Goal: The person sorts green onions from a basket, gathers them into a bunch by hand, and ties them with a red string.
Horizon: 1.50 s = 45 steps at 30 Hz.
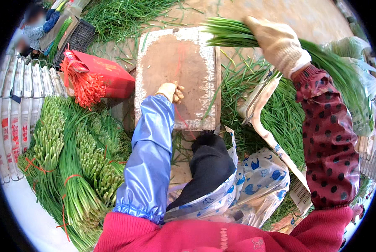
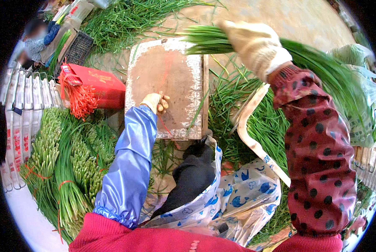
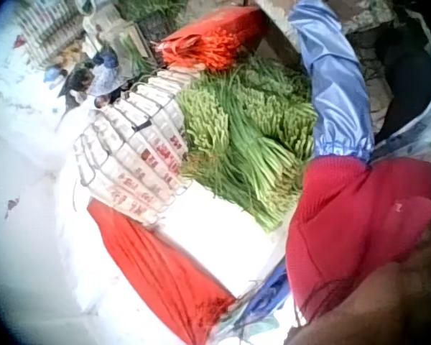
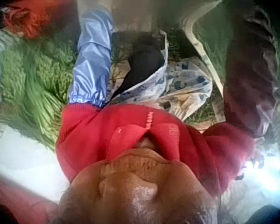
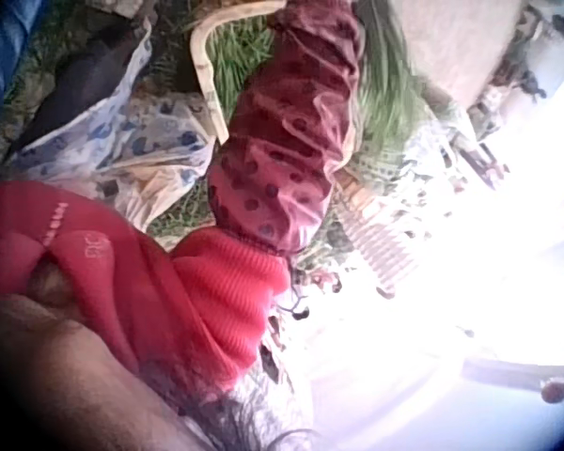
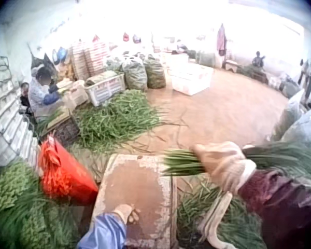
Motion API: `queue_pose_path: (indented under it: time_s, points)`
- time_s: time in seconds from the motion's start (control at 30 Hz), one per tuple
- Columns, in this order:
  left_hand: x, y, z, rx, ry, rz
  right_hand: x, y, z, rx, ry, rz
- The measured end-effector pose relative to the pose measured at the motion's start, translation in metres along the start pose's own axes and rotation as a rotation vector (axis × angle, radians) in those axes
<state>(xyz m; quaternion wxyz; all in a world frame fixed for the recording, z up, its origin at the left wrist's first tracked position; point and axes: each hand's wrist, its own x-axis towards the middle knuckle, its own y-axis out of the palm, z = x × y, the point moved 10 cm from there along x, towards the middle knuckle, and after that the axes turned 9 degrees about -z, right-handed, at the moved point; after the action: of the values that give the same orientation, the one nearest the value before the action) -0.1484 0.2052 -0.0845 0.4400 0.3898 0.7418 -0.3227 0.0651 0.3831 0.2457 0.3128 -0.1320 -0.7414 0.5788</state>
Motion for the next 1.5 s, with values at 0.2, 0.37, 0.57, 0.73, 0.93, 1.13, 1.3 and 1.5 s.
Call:
queue_pose_path:
  time_s: [0.2, 0.37, 0.57, 0.73, 0.93, 1.13, 1.3, 1.5]
  points:
    - [0.022, 0.047, 0.005, -0.193, -0.078, 0.293, 0.037, 0.015, 0.081, 0.262, -0.076, -0.209]
    - [0.041, -0.031, 0.007, -0.028, 0.171, 0.205, 0.042, 0.131, 0.167, 0.474, -0.046, 0.062]
    - [-0.037, 0.006, 0.007, 0.028, 0.177, 0.2, 0.001, 0.238, 0.169, 0.52, 0.109, 0.464]
    - [-0.023, -0.042, 0.006, 0.546, 0.327, 0.298, -0.003, 0.177, 0.124, 0.933, 0.334, 0.256]
    - [-0.164, -0.005, -0.097, 1.21, 0.793, -0.263, -0.141, 0.031, -0.035, 0.941, 0.356, 0.139]
    - [-0.266, 0.181, -0.069, 1.329, 1.329, 0.231, -0.321, 0.095, -0.167, 0.613, 0.582, 0.387]
    - [-0.255, 0.211, 0.082, 2.032, 0.95, 0.516, -0.366, 0.151, -0.169, 0.357, 0.785, 0.642]
    - [-0.291, 0.2, 0.102, 1.027, 0.169, 0.56, -0.345, 0.186, -0.167, 0.381, 0.769, 0.602]
